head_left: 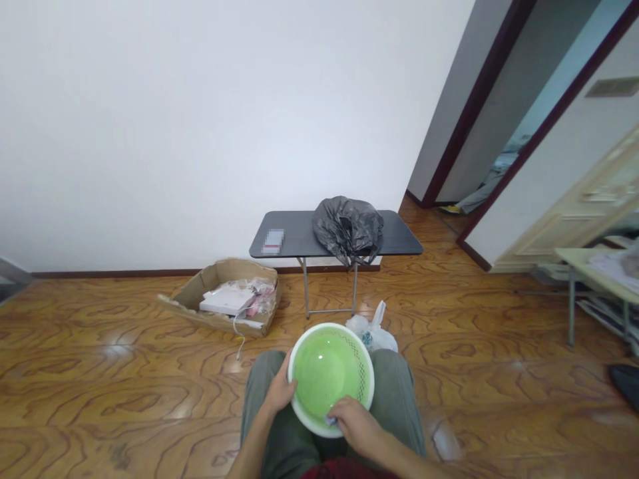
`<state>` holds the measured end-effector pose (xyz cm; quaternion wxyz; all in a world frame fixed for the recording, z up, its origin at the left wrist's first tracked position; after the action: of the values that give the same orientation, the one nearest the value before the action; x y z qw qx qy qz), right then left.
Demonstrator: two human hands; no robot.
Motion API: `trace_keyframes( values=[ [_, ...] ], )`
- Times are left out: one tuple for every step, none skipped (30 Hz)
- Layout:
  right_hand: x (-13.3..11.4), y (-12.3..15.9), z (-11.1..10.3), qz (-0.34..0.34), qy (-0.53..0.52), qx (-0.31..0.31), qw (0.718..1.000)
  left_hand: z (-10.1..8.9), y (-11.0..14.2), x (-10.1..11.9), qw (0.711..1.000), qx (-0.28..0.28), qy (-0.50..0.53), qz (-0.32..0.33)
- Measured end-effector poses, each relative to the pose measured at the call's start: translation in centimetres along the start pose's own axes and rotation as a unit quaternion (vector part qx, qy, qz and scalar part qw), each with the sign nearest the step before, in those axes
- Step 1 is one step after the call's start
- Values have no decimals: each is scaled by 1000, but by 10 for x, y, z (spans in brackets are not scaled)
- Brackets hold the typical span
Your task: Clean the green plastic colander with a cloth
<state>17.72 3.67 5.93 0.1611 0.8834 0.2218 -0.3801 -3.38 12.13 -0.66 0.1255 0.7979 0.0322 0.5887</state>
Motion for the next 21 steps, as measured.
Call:
trace_keyframes(
  values=[
    [-4,-8,5,19,-26,11,999,0,-1,0,1000,0,-1,0],
    [-8,-17,12,41,-43,20,998,1,-2,-1,1000,0,-2,-1],
    [-14,-25,20,49,-57,21,997,1,-2,-1,1000,1,-3,-1],
    [-19,-31,27,58,-70,21,996,0,-2,-1,1000,3,-5,-1],
    [-24,-36,33,60,-76,18,995,-1,-2,-2,1000,4,-6,0],
    [-28,-40,38,58,-79,13,995,-2,-1,-1,1000,5,-7,0],
    [-31,-41,42,56,-78,6,995,-3,-1,-1,1000,6,-8,0],
    [-31,-40,43,53,-73,-3,996,-4,0,-1,1000,6,-9,0],
    [-29,-38,43,50,-67,-12,996,-4,1,-1,1000,6,-9,0],
    [-26,-34,42,49,-60,-23,997,-5,2,-1,1000,6,-8,-2],
    [-22,-29,41,49,-53,-36,997,-5,2,-2,1000,6,-7,-4],
    [-17,-23,37,51,-44,-48,997,-4,2,-2,1000,5,-7,-6],
    [-12,-17,33,53,-33,-58,996,-4,2,-3,1000,5,-6,-9],
    [-6,-11,27,54,-20,-68,996,-3,1,-3,1000,4,-5,-11],
    [0,-6,20,56,-5,-72,996,-2,0,-4,1000,3,-5,-12],
    [5,-2,10,57,9,-65,996,-1,0,-5,1000,3,-5,-13],
    [11,1,-4,58,19,-44,997,-1,-1,-5,1000,2,-5,-14],
    [18,2,-20,60,26,-12,998,0,-2,-6,1000,1,-4,-14],
    [25,2,-40,62,28,38,997,0,-2,-6,1000,0,-3,-13],
    [33,2,-61,68,30,95,993,0,-2,-7,1000,0,-2,-12],
    [41,2,-82,75,33,156,984,-1,-2,-7,1000,0,0,-12]
  ],
)
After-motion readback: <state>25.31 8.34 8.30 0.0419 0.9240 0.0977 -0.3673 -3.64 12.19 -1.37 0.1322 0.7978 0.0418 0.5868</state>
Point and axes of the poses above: each hand's wrist, its own y-axis away from the middle knuckle, its own z-axis out of the palm, x = y × z, the point moved 9 cm from there along -y, towards the middle knuckle
